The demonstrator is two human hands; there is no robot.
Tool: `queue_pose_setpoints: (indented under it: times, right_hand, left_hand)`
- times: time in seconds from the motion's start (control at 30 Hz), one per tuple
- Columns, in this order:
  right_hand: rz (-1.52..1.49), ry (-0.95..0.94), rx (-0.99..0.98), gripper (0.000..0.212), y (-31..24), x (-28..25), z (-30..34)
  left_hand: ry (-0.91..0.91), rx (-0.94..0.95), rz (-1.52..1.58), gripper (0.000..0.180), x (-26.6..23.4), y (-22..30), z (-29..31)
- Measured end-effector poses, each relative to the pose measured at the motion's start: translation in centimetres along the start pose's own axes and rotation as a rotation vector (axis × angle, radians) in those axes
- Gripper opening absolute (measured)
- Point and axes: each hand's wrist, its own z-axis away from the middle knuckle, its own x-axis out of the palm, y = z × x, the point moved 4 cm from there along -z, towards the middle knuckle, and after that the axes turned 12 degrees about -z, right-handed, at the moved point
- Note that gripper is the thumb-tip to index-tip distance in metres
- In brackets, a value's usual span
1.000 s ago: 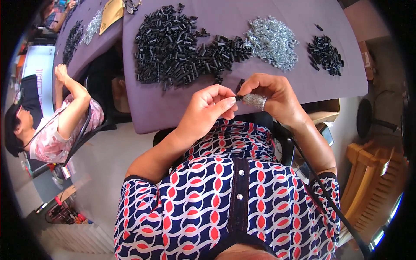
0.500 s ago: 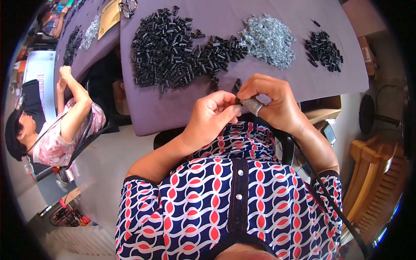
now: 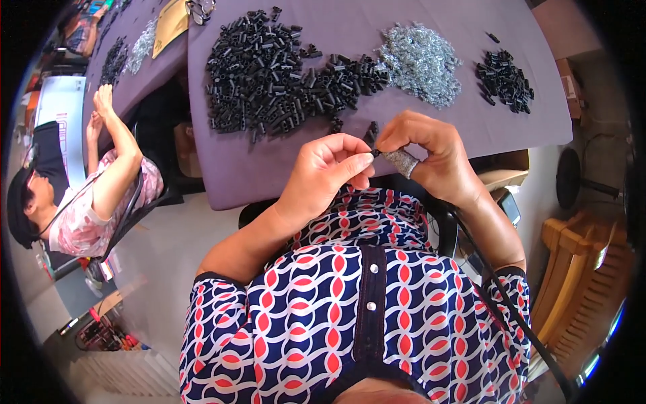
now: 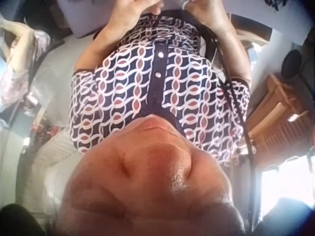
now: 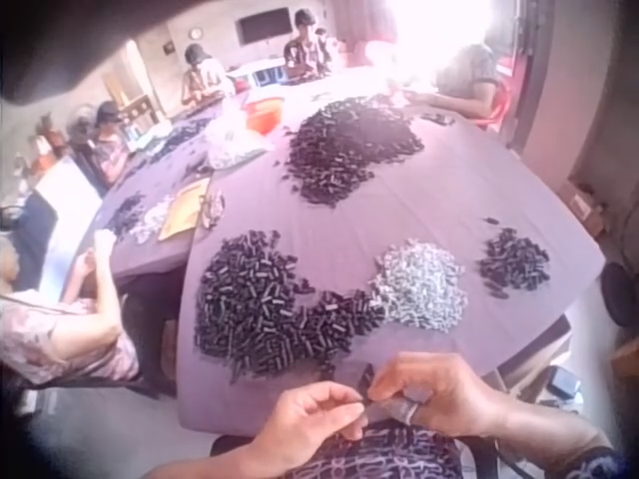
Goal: Manually assembling small black plastic parts and silver screws on a workshop table.
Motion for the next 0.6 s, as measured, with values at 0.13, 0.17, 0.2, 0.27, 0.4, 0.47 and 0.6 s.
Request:
queue_pose_setpoints:
  times: [0.13, 0.17, 0.2, 0.27, 0.4, 0.47, 0.6]
  right_hand:
    - [0.215, -0.074, -0.109, 0.018, -0.8, 0.5, 0.1]
    - [0.234, -0.086, -0.115, 0.018, -0.9, 0.5, 0.0]
    - [0.253, -0.098, -0.12, 0.017, -1.0, 0.6, 0.0]
    - [0.168, -0.069, -0.045, 0.018, -0.5, 0.3, -0.1]
    - [0.001, -0.023, 0.077, 0.03, 1.2, -0.2, 0.6]
    - [-0.075, 0.06, 0.1, 0.037, 1.3, 0.0, 0.9]
    - [0.081, 0.086, 0.098, 0.052, -0.1, -1.1, 0.8]
  left_hand:
    - [0.055, -0.037, -0.151, 0.015, 0.1, 0.1, 0.4]
    - [0.052, -0.036, -0.152, 0.015, 0.2, 0.1, 0.4]
    - [0.063, -0.013, -0.188, 0.015, 0.3, 0.1, 0.3]
    - [0.073, 0.011, -0.224, 0.015, 0.5, 0.1, 0.1]
    - [0.064, 0.008, -0.23, 0.015, 0.4, -0.2, -0.1]
    - [0.053, -0.02, -0.205, 0.015, 0.4, -0.3, -0.2]
    - [0.073, -0.019, -0.011, 0.015, 0.7, 0.2, -0.4]
